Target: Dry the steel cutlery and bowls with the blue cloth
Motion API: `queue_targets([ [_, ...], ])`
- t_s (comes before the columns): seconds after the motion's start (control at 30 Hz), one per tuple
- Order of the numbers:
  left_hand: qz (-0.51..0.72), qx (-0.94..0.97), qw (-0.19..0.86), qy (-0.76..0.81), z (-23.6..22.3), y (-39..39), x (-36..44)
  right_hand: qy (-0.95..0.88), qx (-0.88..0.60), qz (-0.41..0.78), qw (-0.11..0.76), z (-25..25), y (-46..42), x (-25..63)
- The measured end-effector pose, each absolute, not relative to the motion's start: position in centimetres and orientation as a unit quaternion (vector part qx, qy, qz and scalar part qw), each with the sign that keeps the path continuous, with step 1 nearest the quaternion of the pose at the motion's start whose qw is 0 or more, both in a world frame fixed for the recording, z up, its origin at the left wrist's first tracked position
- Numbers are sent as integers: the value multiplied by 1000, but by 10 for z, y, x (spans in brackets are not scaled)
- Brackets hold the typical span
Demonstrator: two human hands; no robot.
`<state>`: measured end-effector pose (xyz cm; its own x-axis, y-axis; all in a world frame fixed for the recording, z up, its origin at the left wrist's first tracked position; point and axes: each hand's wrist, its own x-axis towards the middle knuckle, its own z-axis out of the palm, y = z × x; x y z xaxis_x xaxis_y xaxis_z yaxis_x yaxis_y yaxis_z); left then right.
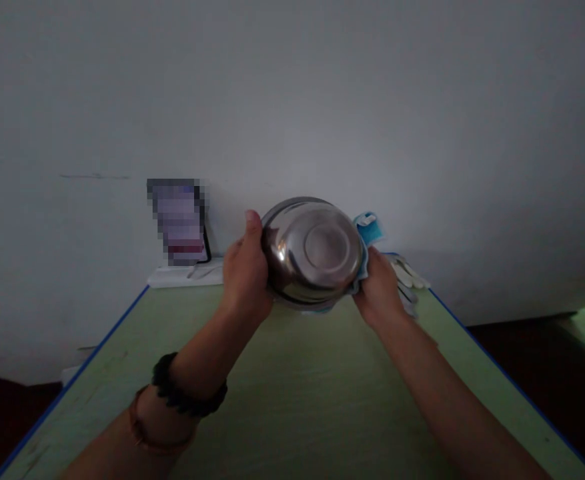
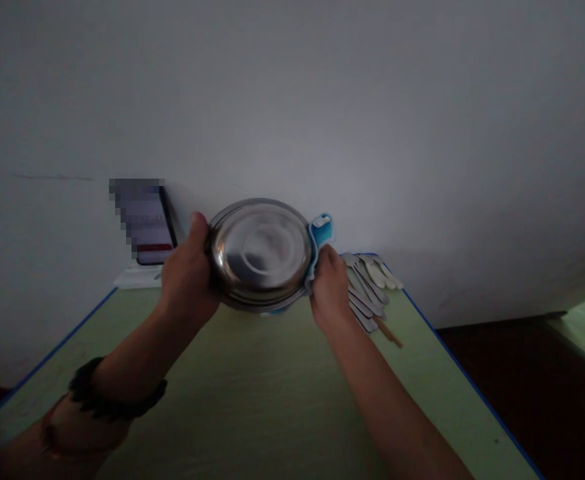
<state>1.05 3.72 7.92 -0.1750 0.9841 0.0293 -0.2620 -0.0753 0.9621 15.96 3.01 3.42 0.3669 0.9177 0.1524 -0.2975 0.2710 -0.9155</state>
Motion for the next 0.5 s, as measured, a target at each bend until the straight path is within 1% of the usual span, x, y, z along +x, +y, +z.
queue_targets([
  [0.07, 674, 390, 435, 453, 79, 31, 14, -354, -447, 422, 705, 32, 28, 148],
  [0.13, 693, 451, 369, 424, 77, 23, 17, -341, -451, 412, 715, 35, 25, 142],
  [0.23, 680, 557, 265, 396, 74, 11, 19, -326, -430, 376, 754, 48, 22, 148],
  [0.3, 658, 604, 233, 384, 72, 6, 19, -316, -420, 345, 778, 58, 23, 160],
  [0.37, 660, 621, 222, 359, 69, 4, 19, -313, -411, 288, 806, 65, 25, 174],
  [0.43, 672, 628, 205, 334, 65, 6, 21, -338, -405, 203, 825, 69, 27, 185],
  [0.5, 675, 636, 184, 324, 63, 8, 23, -395, -414, 106, 813, 70, 25, 188],
])
